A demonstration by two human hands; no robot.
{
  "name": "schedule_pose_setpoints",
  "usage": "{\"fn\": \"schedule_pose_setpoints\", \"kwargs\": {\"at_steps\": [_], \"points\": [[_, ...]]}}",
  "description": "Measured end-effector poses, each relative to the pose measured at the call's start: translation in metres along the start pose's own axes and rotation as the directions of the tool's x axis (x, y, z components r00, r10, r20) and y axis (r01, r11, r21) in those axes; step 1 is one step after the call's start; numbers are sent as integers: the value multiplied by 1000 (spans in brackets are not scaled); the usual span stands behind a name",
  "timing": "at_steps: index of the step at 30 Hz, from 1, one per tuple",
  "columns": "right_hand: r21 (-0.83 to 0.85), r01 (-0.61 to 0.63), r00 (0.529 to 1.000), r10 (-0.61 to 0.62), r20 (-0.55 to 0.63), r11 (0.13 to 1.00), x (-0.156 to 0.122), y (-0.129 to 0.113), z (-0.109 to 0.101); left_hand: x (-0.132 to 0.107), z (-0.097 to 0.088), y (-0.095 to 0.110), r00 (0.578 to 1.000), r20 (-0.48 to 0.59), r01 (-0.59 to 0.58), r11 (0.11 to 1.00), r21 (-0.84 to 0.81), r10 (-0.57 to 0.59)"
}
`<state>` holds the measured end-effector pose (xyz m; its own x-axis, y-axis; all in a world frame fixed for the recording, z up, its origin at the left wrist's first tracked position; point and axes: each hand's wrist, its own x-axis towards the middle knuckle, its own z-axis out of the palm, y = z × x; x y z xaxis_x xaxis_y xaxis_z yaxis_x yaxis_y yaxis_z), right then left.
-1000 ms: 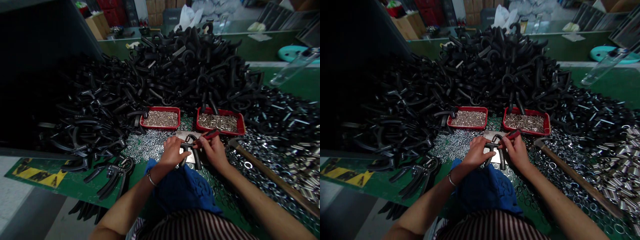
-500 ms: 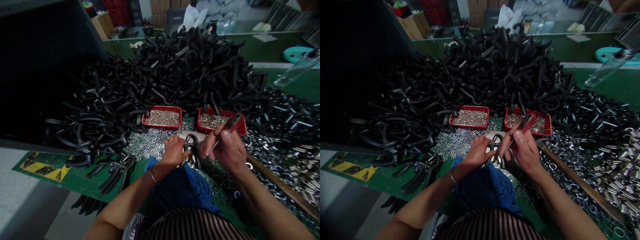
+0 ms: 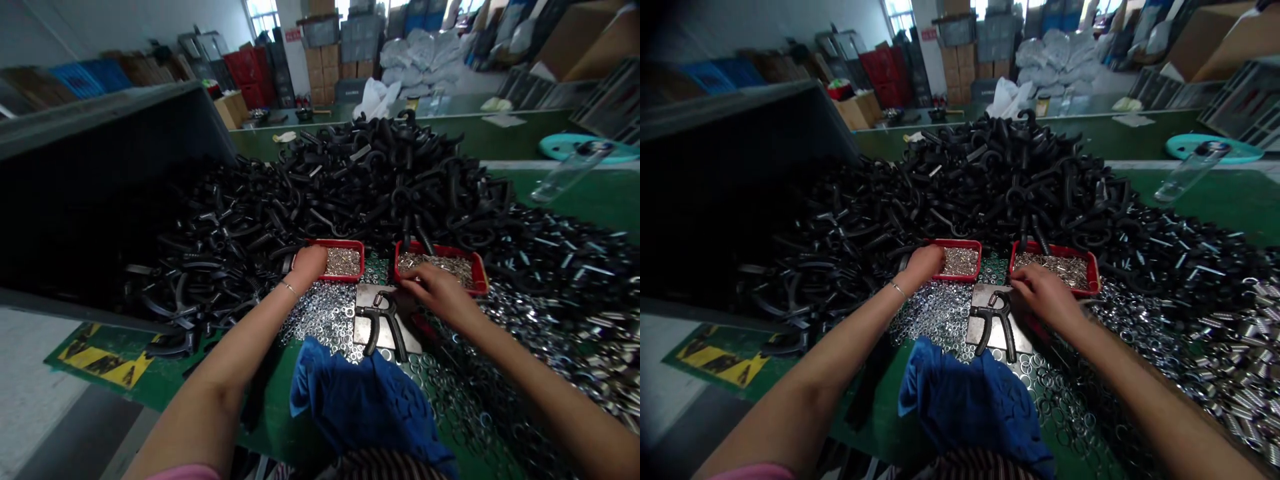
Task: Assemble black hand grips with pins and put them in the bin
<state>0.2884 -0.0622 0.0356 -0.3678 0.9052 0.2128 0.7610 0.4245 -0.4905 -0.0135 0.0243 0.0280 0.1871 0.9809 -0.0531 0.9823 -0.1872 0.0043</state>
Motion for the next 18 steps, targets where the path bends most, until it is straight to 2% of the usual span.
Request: {"fn": "schedule_pose_setpoints", "kwargs": {"at_steps": [2, 4, 6, 8, 10, 14, 18], "points": [[-34, 128, 990, -126, 58, 991, 44, -20, 20, -2, 4, 1, 1000, -30, -5, 1000, 12, 5], [-148, 255, 963, -238, 127, 955, 84, -37, 42, -9, 10, 4, 998, -65, 9, 1000, 26, -7], [-207, 322, 940, -286, 188, 924, 113, -48, 63, -15, 15, 7, 995, -93, 28, 999, 30, -25], [-211, 340, 930, -294, 222, 916, 131, -51, 80, -17, 18, 7, 993, -107, 42, 999, 22, -39], [-202, 338, 929, -291, 230, 919, 139, -48, 91, -16, 22, 5, 993, -111, 48, 999, 7, -47], [-168, 305, 942, -272, 195, 937, 137, -38, 102, -11, 32, 1, 985, -157, 64, 996, -69, -74], [-80, 240, 967, -231, 104, 968, 135, -38, 106, -9, 44, -4, 959, -263, 22, 951, -308, -108]]}}
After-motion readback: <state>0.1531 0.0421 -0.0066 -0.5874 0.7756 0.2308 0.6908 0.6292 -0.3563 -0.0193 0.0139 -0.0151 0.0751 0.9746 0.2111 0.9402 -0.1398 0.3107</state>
